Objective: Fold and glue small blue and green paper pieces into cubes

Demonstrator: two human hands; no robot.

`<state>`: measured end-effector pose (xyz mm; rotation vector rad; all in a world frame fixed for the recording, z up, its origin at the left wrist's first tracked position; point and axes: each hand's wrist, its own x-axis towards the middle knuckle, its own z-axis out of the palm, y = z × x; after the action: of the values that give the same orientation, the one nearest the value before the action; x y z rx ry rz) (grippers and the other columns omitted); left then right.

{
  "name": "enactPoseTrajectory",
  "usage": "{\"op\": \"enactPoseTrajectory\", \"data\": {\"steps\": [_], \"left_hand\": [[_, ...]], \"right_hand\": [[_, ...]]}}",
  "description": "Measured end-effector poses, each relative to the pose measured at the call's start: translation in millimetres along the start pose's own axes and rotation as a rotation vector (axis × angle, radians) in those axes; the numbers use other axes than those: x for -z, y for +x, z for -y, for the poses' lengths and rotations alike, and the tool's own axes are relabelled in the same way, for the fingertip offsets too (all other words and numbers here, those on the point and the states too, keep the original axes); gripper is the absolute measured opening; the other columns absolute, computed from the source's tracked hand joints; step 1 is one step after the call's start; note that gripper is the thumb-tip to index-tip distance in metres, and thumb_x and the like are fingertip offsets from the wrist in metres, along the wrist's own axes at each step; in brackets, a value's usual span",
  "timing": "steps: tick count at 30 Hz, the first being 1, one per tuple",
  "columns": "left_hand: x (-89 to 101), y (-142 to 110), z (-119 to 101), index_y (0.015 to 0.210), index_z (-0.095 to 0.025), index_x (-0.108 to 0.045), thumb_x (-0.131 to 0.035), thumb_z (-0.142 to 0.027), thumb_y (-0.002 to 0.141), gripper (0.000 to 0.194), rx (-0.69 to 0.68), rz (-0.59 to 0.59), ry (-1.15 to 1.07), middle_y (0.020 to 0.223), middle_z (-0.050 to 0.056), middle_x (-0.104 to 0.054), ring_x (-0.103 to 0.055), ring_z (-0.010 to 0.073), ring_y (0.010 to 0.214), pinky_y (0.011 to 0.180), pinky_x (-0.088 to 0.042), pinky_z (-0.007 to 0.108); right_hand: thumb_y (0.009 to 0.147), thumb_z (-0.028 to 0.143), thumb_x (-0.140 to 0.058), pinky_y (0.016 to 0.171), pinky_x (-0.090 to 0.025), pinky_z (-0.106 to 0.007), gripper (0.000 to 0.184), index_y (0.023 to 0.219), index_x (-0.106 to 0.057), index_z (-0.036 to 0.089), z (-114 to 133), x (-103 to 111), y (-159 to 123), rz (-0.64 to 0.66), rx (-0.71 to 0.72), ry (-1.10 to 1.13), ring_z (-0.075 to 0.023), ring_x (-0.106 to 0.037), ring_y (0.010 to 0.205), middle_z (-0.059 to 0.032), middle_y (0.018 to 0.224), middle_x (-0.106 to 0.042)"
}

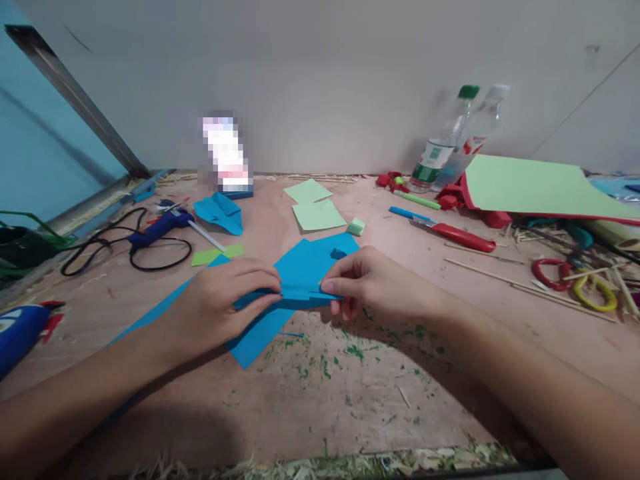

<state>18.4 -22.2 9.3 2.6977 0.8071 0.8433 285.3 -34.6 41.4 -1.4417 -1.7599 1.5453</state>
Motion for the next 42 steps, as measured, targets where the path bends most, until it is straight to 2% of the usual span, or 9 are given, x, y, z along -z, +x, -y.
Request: {"op": "enactPoseTrajectory", "data": {"steps": [5,10,18,23,26,29,32,35,42], "left_hand": [[1.1,3.3,-6.2,0.093,-0.019,-0.076,-0.068,-0.02,0.102,0.011,0.103,-0.049,-0.117,0.099,0.005,-0.081,-0.075,0.0214,0.094,0.088,-0.057,0.033],[0.3,7.9,-15.7,0.085,-0.022,-0.079,-0.074,-0.022,0.096,0.012,0.282,-0.07,-0.324,0.093,0.002,-0.082,-0.076,0.0202,0.089,0.086,-0.058,0.032],[-1.1,8.9,-18.5,0.095,-0.026,-0.084,-0.081,-0.028,0.083,0.013,0.581,-0.113,-0.462,0.092,0.001,-0.084,-0.075,0.0221,0.085,0.078,-0.061,0.034],[1.0,9.6,-18.5,0.086,-0.026,-0.083,-0.078,-0.028,0.083,0.006,0.57,-0.078,-0.453,0.09,0.001,-0.084,-0.076,0.023,0.086,0.08,-0.061,0.035],[3.5,10.2,-12.8,0.093,-0.026,-0.084,-0.077,-0.037,0.086,0.015,0.601,-0.018,-0.45,0.095,0.003,-0.084,-0.076,0.0242,0.087,0.077,-0.06,0.035],[7.0,10.2,-5.4,0.085,-0.023,-0.083,-0.072,-0.043,0.091,0.024,0.631,0.088,-0.493,0.079,0.003,-0.081,-0.072,0.0213,0.073,0.066,-0.056,0.031],[9.4,9.0,-3.3,0.077,-0.023,-0.081,-0.07,-0.041,0.094,0.027,0.617,0.098,-0.479,0.07,0.001,-0.078,-0.069,0.0185,0.067,0.064,-0.052,0.03],[9.6,6.9,-7.4,0.084,-0.026,-0.085,-0.071,-0.038,0.095,0.021,0.566,0.066,-0.415,0.084,0.0,-0.083,-0.073,0.0192,0.078,0.071,-0.054,0.029],[6.5,4.4,-9.4,0.089,-0.029,-0.086,-0.071,-0.036,0.095,0.018,0.535,0.084,-0.335,0.092,-0.002,-0.086,-0.077,0.022,0.084,0.075,-0.055,0.032]], "right_hand": [[0.09,0.042,-0.077,0.064,-0.055,-0.03,0.026,0.105,-0.08,0.021,3.2,-15.9,-5.1,-0.26,0.209,-0.156,-0.0196,-0.073,0.076,-0.0055,0.099,-0.081],[0.092,0.027,-0.074,0.079,-0.054,-0.032,0.006,0.093,-0.079,0.023,-1.9,-23.9,-7.2,-0.249,0.356,-0.338,-0.021,-0.073,0.089,-0.0028,0.095,-0.081],[0.097,0.024,-0.068,0.075,-0.055,-0.031,0.014,0.101,-0.082,0.023,-10.0,-34.8,-6.9,-0.328,0.417,-0.356,-0.0203,-0.073,0.086,-0.0046,0.099,-0.084],[0.099,0.021,-0.064,0.077,-0.057,-0.032,0.021,0.104,-0.084,0.025,-15.0,-37.3,-7.2,-0.379,0.469,-0.407,-0.0206,-0.075,0.084,-0.0041,0.098,-0.085],[0.099,0.022,-0.066,0.078,-0.057,-0.033,0.019,0.105,-0.084,0.024,-17.3,-32.8,-7.2,-0.422,0.493,-0.458,-0.0211,-0.075,0.082,-0.0044,0.097,-0.085],[0.099,0.023,-0.066,0.077,-0.056,-0.034,0.018,0.105,-0.084,0.024,-17.6,-27.5,-6.7,-0.439,0.503,-0.504,-0.022,-0.074,0.082,-0.0054,0.097,-0.084],[0.098,0.025,-0.066,0.077,-0.054,-0.034,0.02,0.106,-0.084,0.022,-15.5,-25.9,-6.2,-0.389,0.479,-0.527,-0.0224,-0.074,0.084,-0.0064,0.098,-0.084],[0.098,0.029,-0.068,0.076,-0.052,-0.032,0.022,0.112,-0.084,0.022,-11.8,-28.4,-5.7,-0.297,0.392,-0.477,-0.0221,-0.074,0.088,-0.0058,0.104,-0.084],[0.103,0.031,-0.06,0.064,-0.039,-0.031,0.033,0.078,-0.078,0.02,-8.5,-30.3,-5.3,-0.201,0.32,-0.478,-0.0154,-0.056,0.063,-0.0019,0.07,-0.072]]}}
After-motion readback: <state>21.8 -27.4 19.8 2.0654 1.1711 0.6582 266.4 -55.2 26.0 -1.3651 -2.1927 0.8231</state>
